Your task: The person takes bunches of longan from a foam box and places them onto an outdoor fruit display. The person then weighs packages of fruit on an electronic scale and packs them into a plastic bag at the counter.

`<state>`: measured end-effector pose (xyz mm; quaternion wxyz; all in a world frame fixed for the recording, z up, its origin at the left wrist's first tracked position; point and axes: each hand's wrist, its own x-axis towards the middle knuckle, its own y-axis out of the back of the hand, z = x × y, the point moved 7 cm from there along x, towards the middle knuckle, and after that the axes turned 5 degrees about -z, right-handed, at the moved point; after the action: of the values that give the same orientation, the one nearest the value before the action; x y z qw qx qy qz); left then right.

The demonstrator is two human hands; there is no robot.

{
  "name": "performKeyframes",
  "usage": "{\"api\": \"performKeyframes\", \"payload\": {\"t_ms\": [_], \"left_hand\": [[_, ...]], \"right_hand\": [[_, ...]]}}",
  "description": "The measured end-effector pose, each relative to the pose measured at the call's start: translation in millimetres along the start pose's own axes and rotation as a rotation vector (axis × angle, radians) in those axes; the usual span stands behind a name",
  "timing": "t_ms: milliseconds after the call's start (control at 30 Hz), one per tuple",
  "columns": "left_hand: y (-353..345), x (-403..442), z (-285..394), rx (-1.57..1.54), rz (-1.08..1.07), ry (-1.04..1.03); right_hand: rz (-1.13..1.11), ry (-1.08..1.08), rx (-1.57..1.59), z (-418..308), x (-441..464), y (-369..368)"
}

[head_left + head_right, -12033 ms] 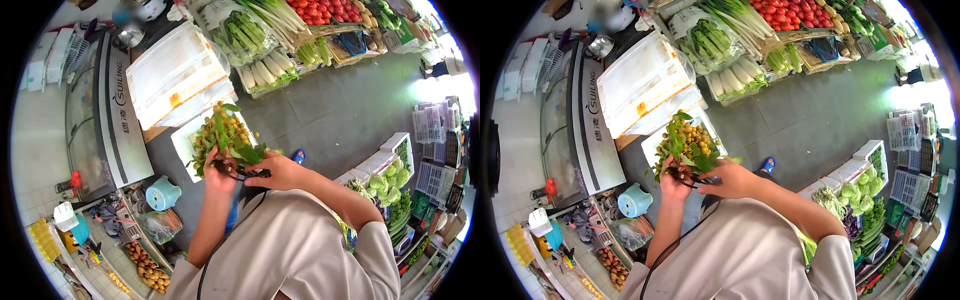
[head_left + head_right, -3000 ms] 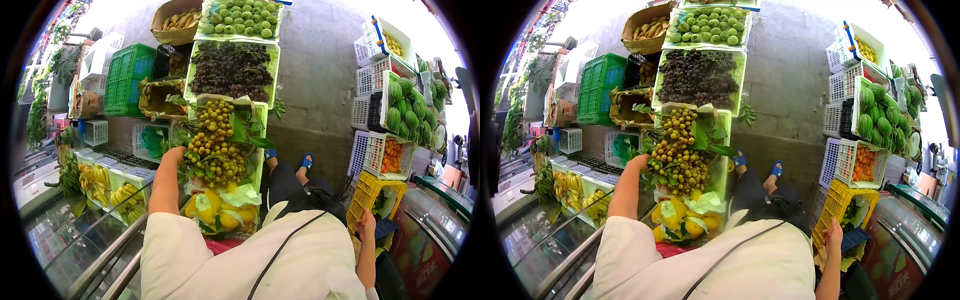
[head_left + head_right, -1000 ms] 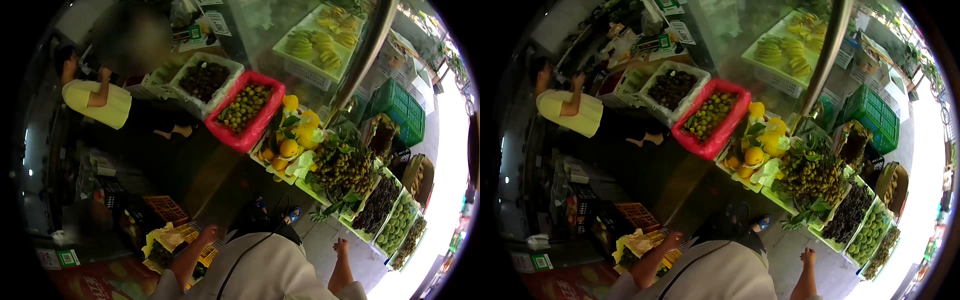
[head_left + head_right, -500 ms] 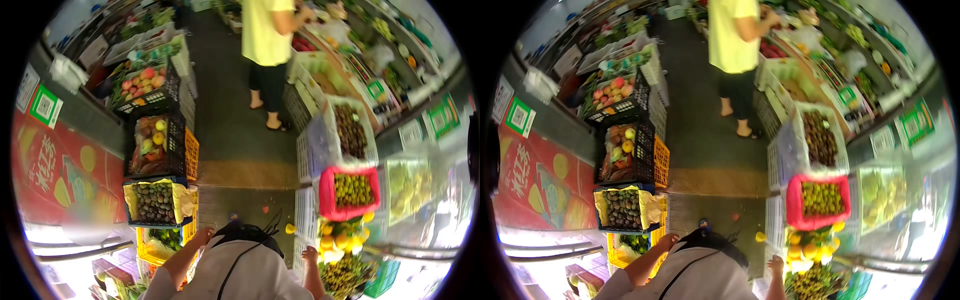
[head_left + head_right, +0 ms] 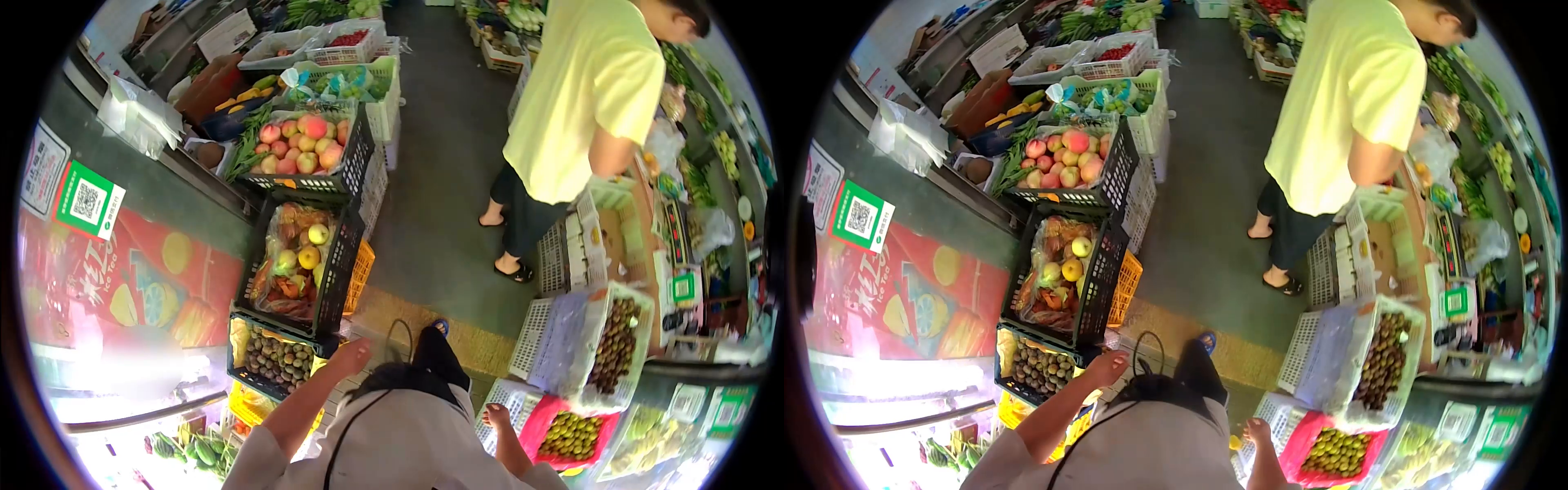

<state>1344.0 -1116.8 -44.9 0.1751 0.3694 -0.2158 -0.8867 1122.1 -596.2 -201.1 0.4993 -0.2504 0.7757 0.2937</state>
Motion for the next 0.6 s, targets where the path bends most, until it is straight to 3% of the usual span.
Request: {"api": "performKeyframes", "payload": {"t_ms": [67, 167, 200, 233, 267, 400, 600], "left_hand": [[18.0, -22.4, 30.2, -0.049, 0.010, 0.013], [67.0, -17.0, 67.1, -0.134, 0.151, 0.102], [79.4, -10.6, 73.8, -0.111, 0.252, 0.036], [89.8, -5.3, 86.5, -0.181, 0.283, 0.052], [106.4, 6.4, 101.0, -0.250, 0.318, 0.060], [148.4, 82.1, 139.5, -0.281, 0.370, 0.027], [214.2, 256.8, 197.8, -0.376, 0.288, -0.139]], "right_hand": [[0.005, -0.191, -0.032, -32.2, 7.7, 27.2], [-0.092, -0.053, -0.203, -168.5, 26.1, 34.8], [-0.138, -0.017, -0.299, -203.9, 22.9, 39.4], [-0.069, -0.014, 0.067, -244.6, 30.8, 39.3], [-0.084, 0.080, -0.012, -297.2, 36.6, 33.2], [-0.197, 0.300, -0.257, -474.7, 55.4, -3.7], [-0.250, 0.352, -0.398, -588.1, 53.7, -62.2]]}}
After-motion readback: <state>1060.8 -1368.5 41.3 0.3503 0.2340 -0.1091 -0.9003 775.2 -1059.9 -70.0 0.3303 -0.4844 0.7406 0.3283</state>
